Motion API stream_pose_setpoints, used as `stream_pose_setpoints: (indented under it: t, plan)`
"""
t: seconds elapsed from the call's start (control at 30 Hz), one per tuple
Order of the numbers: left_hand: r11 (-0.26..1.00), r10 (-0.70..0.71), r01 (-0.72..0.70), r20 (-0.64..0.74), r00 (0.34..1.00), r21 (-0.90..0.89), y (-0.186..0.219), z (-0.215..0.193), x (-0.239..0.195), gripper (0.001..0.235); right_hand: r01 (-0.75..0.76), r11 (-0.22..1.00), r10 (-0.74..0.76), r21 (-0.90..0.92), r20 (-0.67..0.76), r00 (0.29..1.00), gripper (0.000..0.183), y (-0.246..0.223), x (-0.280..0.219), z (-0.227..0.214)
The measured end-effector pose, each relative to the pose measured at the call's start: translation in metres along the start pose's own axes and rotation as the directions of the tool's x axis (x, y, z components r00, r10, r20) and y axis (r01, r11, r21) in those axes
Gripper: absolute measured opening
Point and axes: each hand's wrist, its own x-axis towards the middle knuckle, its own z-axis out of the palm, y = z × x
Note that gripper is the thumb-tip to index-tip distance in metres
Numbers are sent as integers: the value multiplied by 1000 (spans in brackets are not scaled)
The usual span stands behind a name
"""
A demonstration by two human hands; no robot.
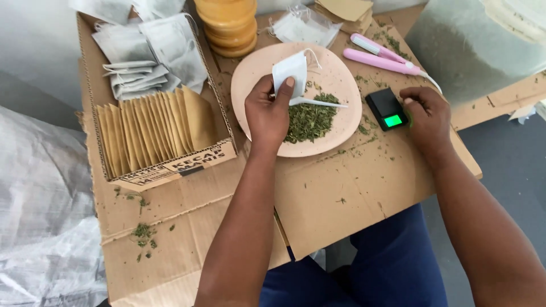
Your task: Filling tea bags with loose tea leaves, weighing them, and sealing them with a heat sealer.
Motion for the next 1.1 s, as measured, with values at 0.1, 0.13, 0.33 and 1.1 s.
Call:
stream_pose_setpoints:
  t: [0.1, 0.13, 0.33, 1.1]
  plan:
    - [999, 38, -38, 12, 999, -17, -3, 0, 2, 23, 16, 1000, -16, 6, 10, 1000, 27, 4, 1, 1]
    - [999, 30, -30, 14, 999, -19, -4, 2, 2, 23, 10, 1000, -10, 1, 13, 1000, 27, 11, 0, -1]
    - [998, 45, -45, -4, 999, -52, -4, 0, 2, 16, 50, 999, -50, 19, -5, 999, 25, 18, -2, 1]
    - [973, 227, -223, 53, 973, -63, -24, 0, 9, 15, 8, 1000, -7, 23, -44, 999, 26, 13, 1, 4]
